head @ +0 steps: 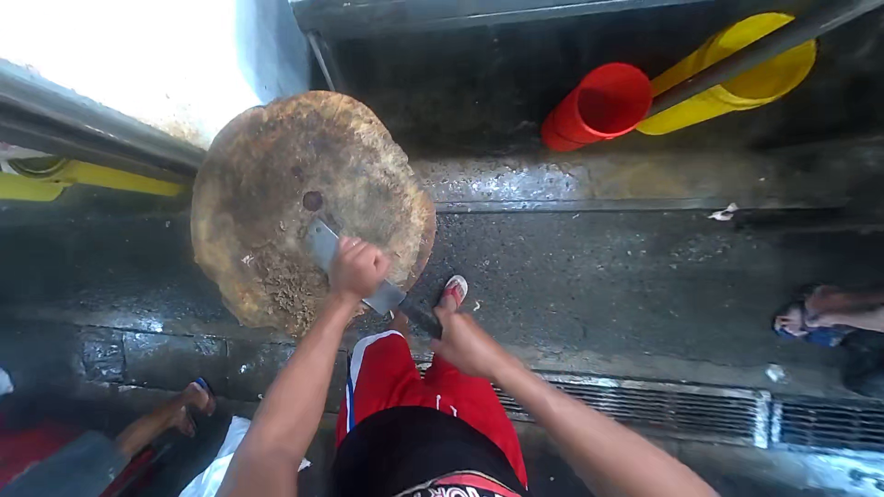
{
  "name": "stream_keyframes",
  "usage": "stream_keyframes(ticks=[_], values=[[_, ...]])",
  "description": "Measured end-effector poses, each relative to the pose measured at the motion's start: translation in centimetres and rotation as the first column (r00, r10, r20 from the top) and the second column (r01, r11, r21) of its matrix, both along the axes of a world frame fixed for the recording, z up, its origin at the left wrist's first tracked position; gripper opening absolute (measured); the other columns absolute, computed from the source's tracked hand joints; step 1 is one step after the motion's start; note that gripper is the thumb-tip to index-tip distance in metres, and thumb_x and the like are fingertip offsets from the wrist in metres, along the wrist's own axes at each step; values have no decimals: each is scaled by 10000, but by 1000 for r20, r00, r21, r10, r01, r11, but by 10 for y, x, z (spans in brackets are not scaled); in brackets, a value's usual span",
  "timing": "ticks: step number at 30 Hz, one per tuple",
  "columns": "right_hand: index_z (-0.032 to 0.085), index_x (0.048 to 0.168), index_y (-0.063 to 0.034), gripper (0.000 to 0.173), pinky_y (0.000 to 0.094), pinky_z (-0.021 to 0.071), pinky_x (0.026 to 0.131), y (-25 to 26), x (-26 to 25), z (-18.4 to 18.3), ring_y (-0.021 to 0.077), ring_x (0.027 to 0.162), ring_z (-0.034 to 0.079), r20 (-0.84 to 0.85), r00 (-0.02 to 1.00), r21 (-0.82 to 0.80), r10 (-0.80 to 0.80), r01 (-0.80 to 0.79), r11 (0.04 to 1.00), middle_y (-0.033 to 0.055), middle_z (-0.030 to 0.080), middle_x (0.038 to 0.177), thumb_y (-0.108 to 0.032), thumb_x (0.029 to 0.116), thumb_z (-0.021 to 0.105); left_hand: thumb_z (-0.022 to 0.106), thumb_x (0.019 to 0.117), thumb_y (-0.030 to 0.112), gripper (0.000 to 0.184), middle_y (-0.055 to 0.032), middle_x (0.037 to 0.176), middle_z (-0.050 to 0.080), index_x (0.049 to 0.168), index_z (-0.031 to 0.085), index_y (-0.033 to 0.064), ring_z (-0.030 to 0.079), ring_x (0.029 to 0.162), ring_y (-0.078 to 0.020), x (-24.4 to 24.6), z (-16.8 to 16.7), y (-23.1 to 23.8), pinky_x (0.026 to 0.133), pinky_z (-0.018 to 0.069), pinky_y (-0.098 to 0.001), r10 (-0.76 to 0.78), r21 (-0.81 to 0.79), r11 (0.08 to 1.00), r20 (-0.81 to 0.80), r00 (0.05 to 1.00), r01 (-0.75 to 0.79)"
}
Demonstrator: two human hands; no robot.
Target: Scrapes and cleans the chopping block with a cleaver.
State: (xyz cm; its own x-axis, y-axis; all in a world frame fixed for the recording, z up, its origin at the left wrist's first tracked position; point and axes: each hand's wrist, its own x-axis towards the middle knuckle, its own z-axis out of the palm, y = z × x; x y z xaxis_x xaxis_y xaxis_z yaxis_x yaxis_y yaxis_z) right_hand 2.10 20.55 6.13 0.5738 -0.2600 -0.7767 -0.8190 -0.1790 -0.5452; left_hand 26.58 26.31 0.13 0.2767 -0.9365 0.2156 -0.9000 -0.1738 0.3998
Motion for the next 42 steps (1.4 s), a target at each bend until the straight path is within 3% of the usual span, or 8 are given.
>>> stream_keyframes(ticks=[7, 12, 17, 22, 27, 30, 33, 42], values=[[647, 1165, -68, 327, 539, 567, 820, -10, -7, -8, 267, 888, 697, 14, 982, -28, -190, 190, 981, 115, 701, 944, -260, 907, 708, 563, 943, 249, 365, -73, 657, 653, 618, 572, 85, 675, 722, -243, -2, -3, -58, 786, 511, -438, -185, -1, 983, 12, 983, 185], [642, 1214, -47, 384, 574, 573, 803, 20, -8, 0, 317, 881, 709, -8, 994, 33, -112, 112, 993, 149, 709, 937, -227, 883, 714, 565, 915, 247, 352, -48, 612, 613, 596, 565, 98, 632, 663, -224, -5, -5, 5, 753, 507, -424, -46, 6, 999, 9, 999, 46], [668, 1130, -77, 299, 530, 574, 803, -10, -13, -14, 246, 860, 696, 50, 971, 6, -235, 235, 972, 97, 703, 927, -255, 894, 716, 591, 928, 217, 331, -63, 663, 657, 624, 593, 87, 672, 723, -231, -7, -3, -63, 813, 511, -430, -221, -30, 975, -25, 975, 220], [646, 1148, -56, 327, 566, 576, 809, 15, 4, -11, 318, 894, 706, 39, 999, 102, 15, -19, 995, 149, 703, 946, -226, 877, 711, 560, 927, 241, 353, -47, 647, 649, 604, 570, 101, 672, 720, -209, 4, 3, 36, 820, 532, -416, 81, 44, 996, 4, 997, -81], [669, 1107, -84, 295, 532, 568, 773, -20, -2, -10, 255, 830, 685, 37, 987, -13, -154, 155, 988, 94, 689, 889, -269, 885, 727, 589, 917, 208, 331, -61, 632, 630, 608, 576, 89, 650, 688, -238, 5, 3, -43, 759, 513, -433, -86, -83, 993, -46, 995, 82], [655, 1149, -57, 339, 562, 573, 810, -13, 8, -13, 292, 874, 703, 60, 998, 56, -7, 4, 998, 131, 705, 928, -283, 906, 724, 568, 960, 236, 326, -50, 717, 665, 677, 638, 90, 672, 788, -223, 6, 5, 1, 871, 532, -438, 29, 49, 998, -38, 999, -27], [661, 1137, -69, 309, 574, 569, 806, -5, 14, -4, 317, 883, 707, 30, 991, 52, 129, -131, 990, 140, 707, 928, -253, 893, 705, 574, 906, 247, 338, -44, 627, 640, 603, 583, 99, 660, 677, -207, 1, 9, 41, 783, 523, -417, 215, 76, 974, 1, 977, -214], [649, 1055, -45, 238, 499, 569, 648, -108, 27, -3, 236, 659, 657, 57, 994, -129, -90, 96, 987, 103, 656, 790, -219, 901, 704, 579, 954, 276, 332, -51, 718, 700, 693, 668, 92, 695, 783, -215, 31, 7, -117, 877, 516, -423, 0, -13, 1000, -47, 999, -1]])
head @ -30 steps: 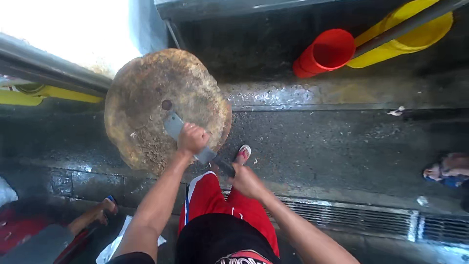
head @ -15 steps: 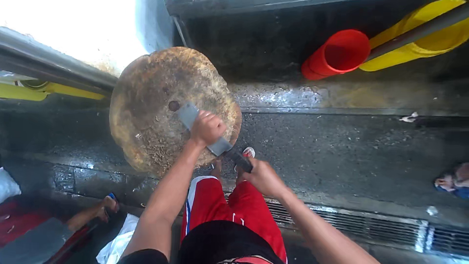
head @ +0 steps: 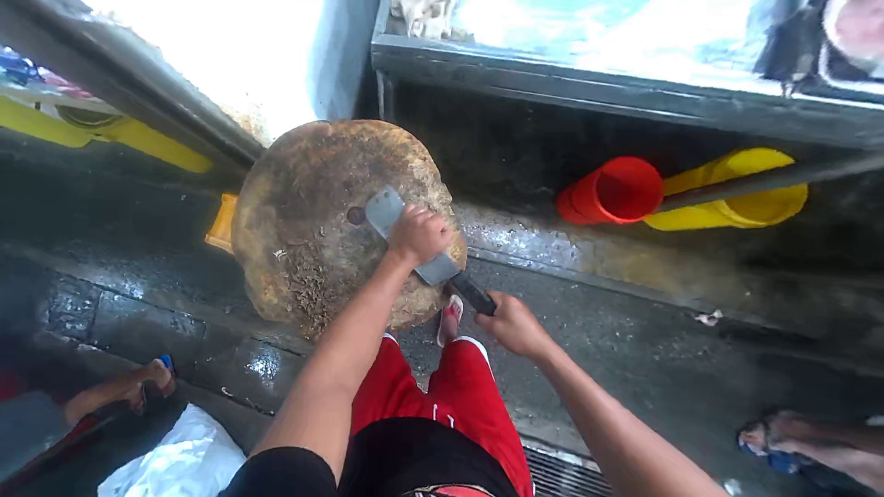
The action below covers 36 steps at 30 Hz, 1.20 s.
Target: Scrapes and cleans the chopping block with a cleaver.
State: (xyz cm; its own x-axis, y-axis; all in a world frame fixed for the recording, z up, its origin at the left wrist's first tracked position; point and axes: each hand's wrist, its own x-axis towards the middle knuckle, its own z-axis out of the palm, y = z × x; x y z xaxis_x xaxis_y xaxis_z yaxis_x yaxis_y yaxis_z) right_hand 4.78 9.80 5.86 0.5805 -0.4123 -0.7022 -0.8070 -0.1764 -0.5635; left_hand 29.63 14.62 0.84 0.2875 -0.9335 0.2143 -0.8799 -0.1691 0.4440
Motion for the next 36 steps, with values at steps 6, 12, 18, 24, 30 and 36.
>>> stream_keyframes(ticks=[6, 12, 18, 24, 30, 36], values=[[667, 1175, -39, 345, 571, 586, 792, -13, 32, -8, 300, 843, 706, 26, 950, 71, 310, -311, 948, 151, 709, 943, -241, 901, 728, 580, 966, 271, 315, -54, 747, 679, 721, 666, 92, 681, 812, -222, 9, 5, 50, 970, 516, -454, 231, 74, 970, 19, 973, -232], [665, 1130, -32, 311, 573, 562, 770, -73, 51, -3, 316, 833, 687, 23, 944, 37, 330, -331, 943, 154, 689, 912, -226, 901, 744, 593, 925, 239, 329, -66, 647, 655, 636, 617, 84, 667, 683, -236, 23, 3, 2, 807, 521, -449, 325, -49, 945, 78, 943, -322], [635, 1272, -44, 451, 652, 530, 909, -53, 47, -10, 406, 1027, 690, 17, 812, 143, 584, -580, 802, 219, 707, 1072, -272, 898, 741, 617, 895, 233, 304, -74, 662, 670, 640, 640, 69, 686, 708, -239, -27, 0, 81, 841, 542, -465, 583, 53, 806, 106, 806, -590], [660, 1162, -56, 319, 584, 553, 794, -77, 68, -4, 322, 882, 686, -9, 892, 82, 452, -449, 890, 154, 693, 955, -224, 900, 730, 586, 937, 228, 323, -68, 670, 664, 655, 622, 77, 671, 715, -227, 21, 1, 21, 843, 509, -437, 431, 13, 901, 84, 898, -434], [642, 1245, -75, 382, 619, 548, 845, -65, 61, -2, 374, 952, 697, -31, 773, 68, 634, -631, 773, 187, 706, 1006, -256, 917, 716, 583, 923, 237, 331, -85, 646, 652, 639, 613, 68, 675, 699, -247, -26, -3, 78, 826, 528, -456, 645, 18, 759, 113, 756, -651], [649, 1245, -56, 391, 627, 552, 849, -71, 70, -10, 364, 949, 697, 12, 802, 101, 597, -595, 797, 190, 707, 1023, -224, 904, 739, 556, 1002, 252, 322, -75, 790, 682, 748, 655, 81, 680, 859, -241, -7, 13, 57, 997, 500, -465, 555, 161, 815, 54, 830, -556]])
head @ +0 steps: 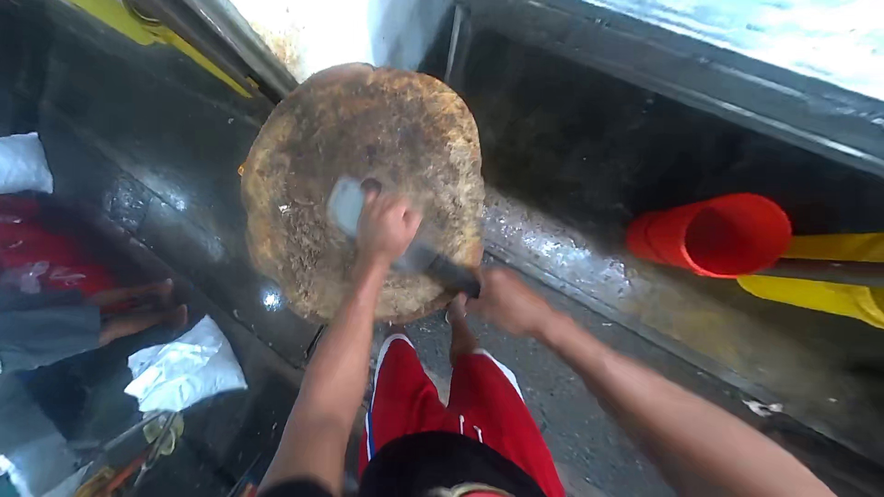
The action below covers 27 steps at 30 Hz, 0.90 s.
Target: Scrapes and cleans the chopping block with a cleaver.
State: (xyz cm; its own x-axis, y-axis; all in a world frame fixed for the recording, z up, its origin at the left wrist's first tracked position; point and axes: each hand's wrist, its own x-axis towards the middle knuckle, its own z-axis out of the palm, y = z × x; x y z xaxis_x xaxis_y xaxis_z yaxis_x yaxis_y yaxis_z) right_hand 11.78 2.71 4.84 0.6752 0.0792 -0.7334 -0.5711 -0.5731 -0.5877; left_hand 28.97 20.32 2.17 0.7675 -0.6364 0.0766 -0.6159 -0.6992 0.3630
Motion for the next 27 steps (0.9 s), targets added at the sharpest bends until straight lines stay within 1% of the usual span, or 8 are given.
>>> stream_keyframes(ticks=[2, 4, 7, 11, 16, 21, 24, 27], values=[[631, 1283, -69, 428, 621, 550, 860, 6, -11, -6, 370, 966, 696, -22, 996, 0, 81, -81, 997, 192, 704, 1046, -267, 915, 726, 555, 948, 247, 331, -70, 703, 677, 674, 639, 82, 688, 762, -236, -23, -15, 22, 908, 530, -462, 98, -37, 995, 80, 992, -95], [649, 1218, -82, 374, 600, 556, 829, 10, -29, 0, 350, 922, 697, -30, 998, -15, 64, -64, 998, 169, 706, 993, -288, 913, 720, 558, 930, 234, 341, -72, 653, 644, 628, 592, 79, 666, 710, -242, -42, -17, 29, 851, 527, -458, 127, -58, 991, 90, 988, -122], [658, 1116, -47, 299, 593, 558, 749, -27, -34, 10, 333, 816, 687, 28, 996, -78, -86, 88, 993, 158, 685, 892, -240, 898, 728, 632, 905, 222, 272, -76, 715, 712, 688, 691, 69, 708, 765, -237, -19, -8, -32, 890, 538, -464, 10, -130, 991, 59, 998, -3], [668, 1065, -20, 214, 595, 533, 693, -89, -14, 9, 333, 752, 659, 82, 985, -157, -149, 161, 974, 173, 663, 838, -164, 919, 729, 570, 961, 280, 339, -46, 717, 708, 704, 686, 93, 702, 768, -196, 18, -13, -121, 910, 506, -427, -146, -108, 983, 54, 988, 151], [651, 1097, -24, 252, 625, 527, 766, -104, -4, 15, 377, 856, 666, -34, 994, -144, 102, -106, 984, 191, 668, 905, -177, 919, 743, 595, 965, 279, 313, -63, 718, 683, 727, 669, 90, 681, 750, -224, -26, -11, -86, 877, 517, -468, 89, -104, 991, 43, 995, -84], [667, 1001, -49, 200, 607, 534, 691, -111, 9, 22, 352, 776, 667, 65, 997, -217, 37, -22, 976, 164, 662, 821, -172, 893, 781, 589, 952, 275, 329, -50, 697, 699, 691, 671, 92, 691, 732, -197, 6, -8, -107, 854, 508, -432, 79, -137, 988, 56, 995, -71], [670, 1118, -23, 275, 646, 531, 799, -117, 6, 29, 401, 902, 674, -25, 991, -196, 131, -133, 972, 213, 680, 942, -178, 911, 764, 584, 980, 290, 334, -71, 723, 680, 724, 661, 89, 684, 760, -233, -23, -5, -95, 885, 528, -475, 124, -94, 988, 21, 992, -122], [670, 971, -63, 168, 590, 538, 700, -121, -2, 31, 337, 786, 670, 30, 992, -229, 123, -112, 967, 146, 663, 813, -184, 910, 769, 601, 932, 281, 357, -54, 640, 658, 631, 610, 90, 667, 665, -202, -29, -10, -100, 815, 512, -441, 195, -128, 974, 40, 980, -189]])
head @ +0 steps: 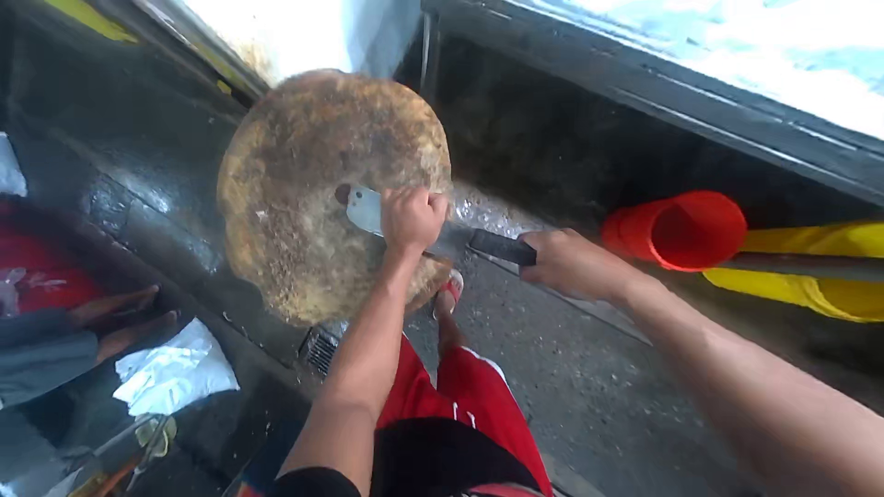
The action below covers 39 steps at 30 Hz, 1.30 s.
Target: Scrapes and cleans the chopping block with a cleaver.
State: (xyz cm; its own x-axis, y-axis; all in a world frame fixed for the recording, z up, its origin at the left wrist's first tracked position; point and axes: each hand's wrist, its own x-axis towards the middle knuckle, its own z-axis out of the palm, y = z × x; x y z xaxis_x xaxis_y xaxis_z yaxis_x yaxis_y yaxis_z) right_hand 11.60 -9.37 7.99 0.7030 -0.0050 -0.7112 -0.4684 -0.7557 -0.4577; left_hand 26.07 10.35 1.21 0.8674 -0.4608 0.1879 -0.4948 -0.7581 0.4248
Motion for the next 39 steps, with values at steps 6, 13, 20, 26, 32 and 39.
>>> stream_keyframes(ticks=[6, 13, 20, 26, 32, 39], values=[[652, 1089, -24, 249, 631, 523, 772, 3, 2, -2, 390, 873, 663, -105, 993, 57, 49, -44, 997, 199, 666, 912, -184, 920, 741, 578, 981, 290, 350, -53, 688, 649, 686, 622, 108, 666, 733, -224, -7, -2, 10, 856, 525, -461, -39, 8, 999, 8, 999, 39], [638, 1118, -50, 322, 443, 607, 659, 17, -15, -8, 219, 655, 685, -165, 982, 357, -97, 151, 922, 93, 675, 805, -342, 987, 670, 620, 923, 263, 336, -54, 675, 671, 636, 614, 88, 682, 735, -213, 16, 6, 3, 857, 509, -436, -202, -25, 979, 38, 979, 203], [589, 1171, -53, 316, 372, 543, 515, 51, -30, -11, 181, 537, 595, -211, 969, 550, -128, 226, 804, 62, 620, 727, -160, 875, 624, 566, 958, 286, 287, -41, 889, 734, 786, 705, 103, 703, 958, -191, -66, 45, 46, 1059, 498, -447, -197, -330, 920, 72, 978, 210], [634, 1250, -104, 583, 638, 555, 859, 37, -18, 17, 406, 991, 713, 34, 994, -336, 108, -91, 937, 195, 726, 1020, -621, 996, 539, 511, 994, 330, 349, -59, 1117, 755, 1067, 775, 113, 682, 1142, -210, -122, 68, 178, 1103, 481, -481, -43, -332, 943, -125, 991, -1], [562, 1348, -78, 638, 612, 565, 862, 31, 15, 5, 413, 1065, 704, -25, 901, -478, 432, -391, 787, 194, 676, 1262, -622, 1036, 448, 576, 974, 168, 299, -146, 1089, 753, 1206, 732, 61, 709, 1055, -308, -149, 20, 302, 1032, 512, -540, 532, 50, 840, -270, 803, -540], [567, 1324, -66, 675, 663, 547, 855, 24, 70, 17, 474, 1082, 680, -71, 677, -434, 733, -682, 588, 242, 681, 1193, -650, 1044, 377, 561, 1029, 254, 401, -268, 1154, 706, 1371, 609, 50, 679, 1087, -465, -290, -3, 317, 926, 513, -685, 875, 349, 146, -482, -43, -926]])
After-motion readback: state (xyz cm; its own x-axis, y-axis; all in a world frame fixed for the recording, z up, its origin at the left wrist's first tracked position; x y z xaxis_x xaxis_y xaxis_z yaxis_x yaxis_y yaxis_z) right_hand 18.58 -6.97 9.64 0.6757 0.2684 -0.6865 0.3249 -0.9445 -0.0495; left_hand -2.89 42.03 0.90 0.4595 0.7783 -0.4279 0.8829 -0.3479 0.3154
